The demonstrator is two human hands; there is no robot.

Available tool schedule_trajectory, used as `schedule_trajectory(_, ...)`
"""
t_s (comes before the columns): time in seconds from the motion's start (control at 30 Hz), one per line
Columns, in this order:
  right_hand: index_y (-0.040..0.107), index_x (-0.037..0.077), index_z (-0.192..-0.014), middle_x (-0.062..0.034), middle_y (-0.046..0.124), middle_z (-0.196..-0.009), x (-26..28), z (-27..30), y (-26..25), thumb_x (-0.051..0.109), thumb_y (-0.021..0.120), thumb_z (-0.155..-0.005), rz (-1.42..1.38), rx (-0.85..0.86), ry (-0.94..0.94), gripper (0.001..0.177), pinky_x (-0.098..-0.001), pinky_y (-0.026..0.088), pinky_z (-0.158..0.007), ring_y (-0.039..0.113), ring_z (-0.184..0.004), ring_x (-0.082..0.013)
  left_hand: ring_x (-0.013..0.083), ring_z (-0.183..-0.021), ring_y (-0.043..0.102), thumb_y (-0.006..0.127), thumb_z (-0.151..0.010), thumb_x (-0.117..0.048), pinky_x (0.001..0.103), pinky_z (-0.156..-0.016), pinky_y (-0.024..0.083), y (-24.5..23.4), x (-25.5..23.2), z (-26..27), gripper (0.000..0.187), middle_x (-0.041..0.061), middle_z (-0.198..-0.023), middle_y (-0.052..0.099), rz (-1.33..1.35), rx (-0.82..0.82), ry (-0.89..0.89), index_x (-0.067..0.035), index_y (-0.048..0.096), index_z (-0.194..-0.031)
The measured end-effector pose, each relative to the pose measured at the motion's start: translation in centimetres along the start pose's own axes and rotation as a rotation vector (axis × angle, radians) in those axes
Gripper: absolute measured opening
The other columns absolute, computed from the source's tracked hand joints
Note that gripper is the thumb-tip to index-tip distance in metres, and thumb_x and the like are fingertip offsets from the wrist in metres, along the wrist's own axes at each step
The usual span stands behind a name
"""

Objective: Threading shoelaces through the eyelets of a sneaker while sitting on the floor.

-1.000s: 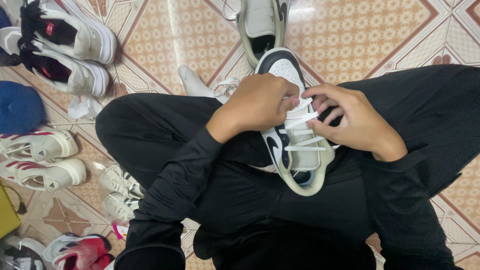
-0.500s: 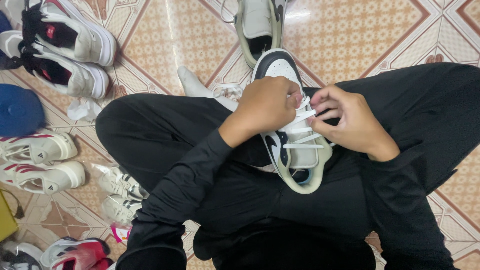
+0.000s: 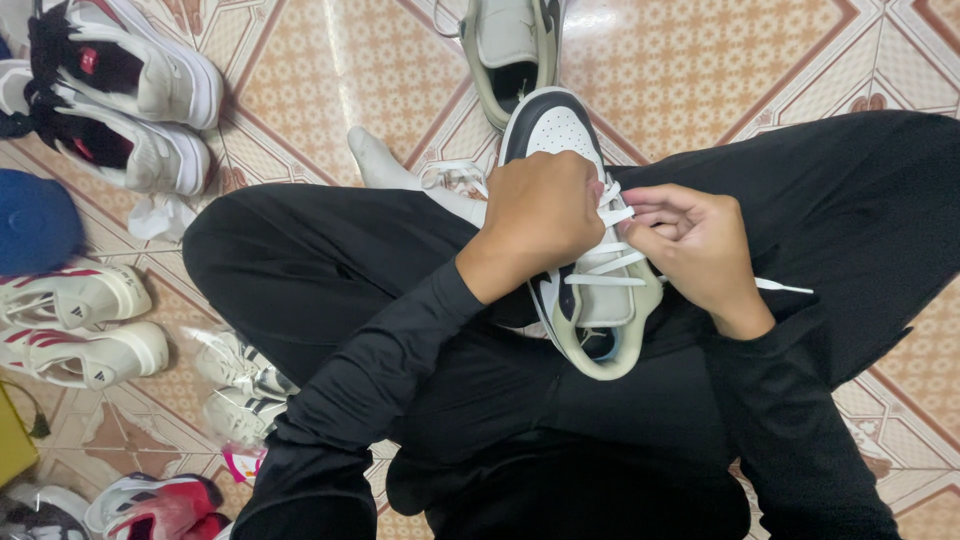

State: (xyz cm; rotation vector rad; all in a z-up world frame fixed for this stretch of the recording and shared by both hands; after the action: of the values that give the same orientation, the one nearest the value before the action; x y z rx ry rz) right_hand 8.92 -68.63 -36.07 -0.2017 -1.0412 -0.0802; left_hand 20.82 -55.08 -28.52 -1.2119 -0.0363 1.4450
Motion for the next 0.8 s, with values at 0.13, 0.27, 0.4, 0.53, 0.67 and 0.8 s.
schedule_trajectory(0.13,0.072,-0.002,-0.121,-0.0239,0.074,-0.102,0.2,0.0,0.0,-0.005,0.076,-0.084,0.002,-0.011,-0.022,0.038,-0.0312,0.064,-0.067,0.070,-0.090,-0.0167,0.0496,-0.068,0.073,0.055,-0.082,-0.020,0.053,-0.063,0.056,0.2,0.2,-0.3,0.024,0.019,-0.061,0.068,0.006,0.002,0.010,-0.010,0.075,-0.071)
schedule_trajectory(0.27,0.072,-0.001,-0.121,-0.0241,0.074,-0.102,0.4,-0.1,0.1,-0.005,0.075,-0.083,-0.014,-0.003,-0.016,0.038,-0.0312,0.064,-0.066,0.070,-0.090,-0.0171,0.0503,-0.067,0.073,0.056,-0.080,-0.021,0.054,-0.063,0.056,0.3,0.5,-0.4,0.023,0.020,-0.060,0.068,0.003,0.007,0.018,-0.009,0.074,-0.071)
schedule_trajectory(0.4,0.072,-0.002,-0.120,-0.0245,0.074,-0.100,0.7,-0.1,0.2,-0.007,0.075,-0.082,-0.033,0.004,-0.030,0.038,-0.0317,0.063,-0.064,0.069,-0.092,-0.0192,0.0491,-0.065,0.073,0.057,-0.078,-0.017,0.052,-0.061,0.056,0.2,0.1,-0.5,0.021,0.019,-0.058,0.067,-0.001,0.003,0.035,-0.009,0.074,-0.071)
schedule_trajectory(0.53,0.071,-0.005,-0.118,-0.0243,0.073,-0.097,1.1,0.2,0.4,-0.007,0.074,-0.084,-0.063,0.016,-0.030,0.034,-0.0319,0.063,-0.064,0.068,-0.091,-0.0184,0.0471,-0.064,0.074,0.058,-0.077,-0.014,0.049,-0.062,0.057,0.2,0.0,-0.4,0.019,0.018,-0.058,0.068,0.005,0.010,0.042,-0.008,0.076,-0.073)
schedule_trajectory(0.67,0.071,-0.006,-0.117,-0.0241,0.073,-0.094,0.9,-0.1,0.4,-0.008,0.073,-0.086,-0.078,0.026,-0.044,0.032,-0.0305,0.063,-0.064,0.068,-0.091,-0.0179,0.0480,-0.065,0.074,0.058,-0.077,-0.013,0.052,-0.061,0.057,0.3,-0.1,-0.7,0.019,0.019,-0.059,0.068,-0.002,0.005,0.053,-0.007,0.077,-0.076)
schedule_trajectory(0.8,0.071,-0.007,-0.117,-0.0232,0.073,-0.093,0.9,-0.1,0.5,-0.009,0.073,-0.084,-0.086,0.035,-0.043,0.033,-0.0306,0.063,-0.064,0.069,-0.090,-0.0182,0.0493,-0.068,0.074,0.058,-0.079,-0.014,0.054,-0.064,0.058,0.0,-0.4,-0.4,0.022,0.021,-0.062,0.069,-0.010,0.006,0.058,-0.004,0.078,-0.081)
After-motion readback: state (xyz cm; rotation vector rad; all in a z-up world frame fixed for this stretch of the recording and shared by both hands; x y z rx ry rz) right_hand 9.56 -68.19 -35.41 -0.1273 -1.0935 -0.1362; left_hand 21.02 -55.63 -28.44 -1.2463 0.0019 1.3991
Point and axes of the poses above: each hand's wrist, its own z-axis away from the middle knuckle, its own y-axis out of the palm, x = y × z, the point moved 10 cm from there along -z, towards the middle knuckle
